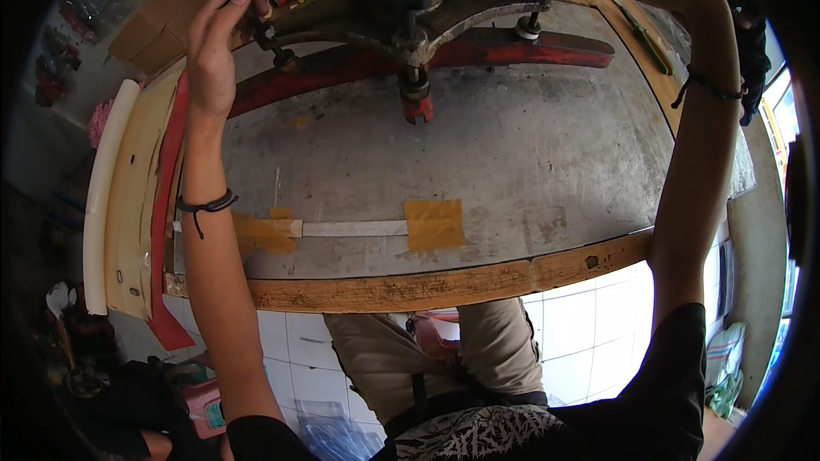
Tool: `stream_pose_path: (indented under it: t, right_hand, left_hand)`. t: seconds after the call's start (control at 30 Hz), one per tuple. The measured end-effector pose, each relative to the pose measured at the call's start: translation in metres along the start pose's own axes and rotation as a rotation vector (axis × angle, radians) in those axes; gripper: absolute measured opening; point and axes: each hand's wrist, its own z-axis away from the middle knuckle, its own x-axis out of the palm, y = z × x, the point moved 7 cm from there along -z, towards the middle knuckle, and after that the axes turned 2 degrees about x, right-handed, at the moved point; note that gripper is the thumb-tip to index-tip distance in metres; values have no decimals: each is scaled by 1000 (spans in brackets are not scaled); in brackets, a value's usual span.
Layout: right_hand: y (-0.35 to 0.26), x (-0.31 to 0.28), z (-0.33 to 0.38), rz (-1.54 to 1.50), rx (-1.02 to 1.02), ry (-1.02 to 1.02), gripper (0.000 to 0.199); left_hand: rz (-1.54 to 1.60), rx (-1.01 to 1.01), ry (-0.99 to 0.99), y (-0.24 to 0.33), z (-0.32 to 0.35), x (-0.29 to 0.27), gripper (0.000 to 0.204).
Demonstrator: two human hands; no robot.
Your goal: The person uses an industrial machine to press or seal large pieces of material, handling fabric or plastic components and a long metal guide bar.
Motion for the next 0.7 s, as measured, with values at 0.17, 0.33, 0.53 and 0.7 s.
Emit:
stream_pose_path:
  t: [0.17,0.33,0.53,0.7]
  right_hand:
    - [-3,1,-1,6,148,24,31]
    - [1,0,1,-3,19,-12,32]
    - [0,3,-3,-55,59,-43,33]
    - [0,3,-4,-25,169,-14,30]
  left_hand:
    - [2,6,-10,-2,0,-2,31]
    - [11,-8,-2,-2,-1,0,31]
    - [26,30,27,-5,0,-3,32]
    - [88,-10,54,-2,1,-1,27]
